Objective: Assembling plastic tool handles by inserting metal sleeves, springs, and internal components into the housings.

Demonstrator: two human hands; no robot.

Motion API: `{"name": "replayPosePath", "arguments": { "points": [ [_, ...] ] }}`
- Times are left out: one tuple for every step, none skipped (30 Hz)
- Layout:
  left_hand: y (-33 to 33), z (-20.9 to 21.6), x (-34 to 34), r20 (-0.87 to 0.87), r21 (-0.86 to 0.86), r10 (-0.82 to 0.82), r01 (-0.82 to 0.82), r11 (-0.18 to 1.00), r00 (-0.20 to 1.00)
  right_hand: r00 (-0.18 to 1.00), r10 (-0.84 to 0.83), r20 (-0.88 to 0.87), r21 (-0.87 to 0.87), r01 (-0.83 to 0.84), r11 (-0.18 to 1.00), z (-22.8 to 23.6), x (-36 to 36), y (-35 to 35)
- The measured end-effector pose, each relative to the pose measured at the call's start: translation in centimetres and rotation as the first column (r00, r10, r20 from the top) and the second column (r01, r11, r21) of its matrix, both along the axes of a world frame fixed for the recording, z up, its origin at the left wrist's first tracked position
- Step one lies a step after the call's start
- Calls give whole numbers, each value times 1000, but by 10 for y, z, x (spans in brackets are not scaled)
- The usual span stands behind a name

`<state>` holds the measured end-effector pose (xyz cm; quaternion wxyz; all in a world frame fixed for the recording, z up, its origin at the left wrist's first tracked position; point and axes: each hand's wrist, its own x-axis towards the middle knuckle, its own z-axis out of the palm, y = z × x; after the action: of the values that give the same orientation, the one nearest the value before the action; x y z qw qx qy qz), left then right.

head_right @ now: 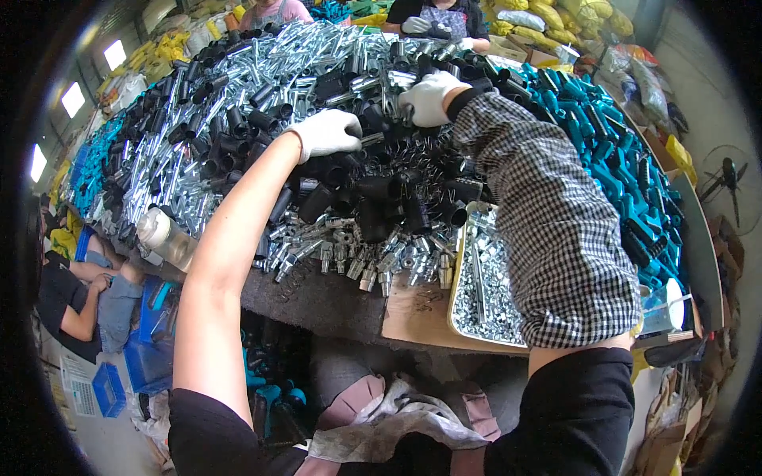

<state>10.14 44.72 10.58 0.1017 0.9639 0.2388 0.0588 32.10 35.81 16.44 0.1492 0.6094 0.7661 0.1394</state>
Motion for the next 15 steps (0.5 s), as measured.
{"name": "replayPosePath", "arguments": {
  "points": [
    [-2,2,3,-34,20,18,-17,1000,999,1000,5,20,9,-5,1000,0,7,-4],
    [-4,4,5,-27,19,14,-14,1000,1000,998,35,50,33,-37,999,-2,13,-11],
    [-5,6,12,-56,16,18,-17,1000,998,997,75,33,63,-77,995,-7,25,-17],
    [-6,6,13,-92,11,34,-33,999,995,995,96,1,72,-96,993,-12,29,-23],
    [-8,5,14,-118,10,50,-49,999,992,991,125,50,80,-129,988,-17,30,-26],
    [-8,2,16,-142,31,59,-55,998,988,988,148,42,76,-150,986,-18,33,-30],
    [-8,-1,17,-166,52,70,-62,997,984,985,171,33,73,-173,982,-17,35,-33],
    [-8,-4,16,-140,81,56,-45,996,989,982,185,26,114,-187,976,-18,39,-32],
    [-9,-8,15,-114,96,51,-40,995,992,982,185,29,114,-187,976,-14,34,-34],
    [-10,-11,13,-88,112,46,-36,993,995,989,78,124,38,-83,996,-9,30,-35],
    [-10,-15,8,-39,151,47,-41,988,998,974,-22,224,-26,29,999,-5,24,-35],
    [-16,-10,8,60,157,52,-61,986,997,980,-61,188,23,57,998,-5,28,-35],
    [-22,-5,7,157,161,57,-82,984,986,984,-52,171,77,39,996,-5,32,-32],
    [-25,3,7,274,136,79,-120,983,959,987,-40,155,131,20,991,-5,34,-29],
    [-25,7,-3,413,66,107,-147,987,905,997,-33,76,177,19,984,-4,21,-22]
  ]
}}
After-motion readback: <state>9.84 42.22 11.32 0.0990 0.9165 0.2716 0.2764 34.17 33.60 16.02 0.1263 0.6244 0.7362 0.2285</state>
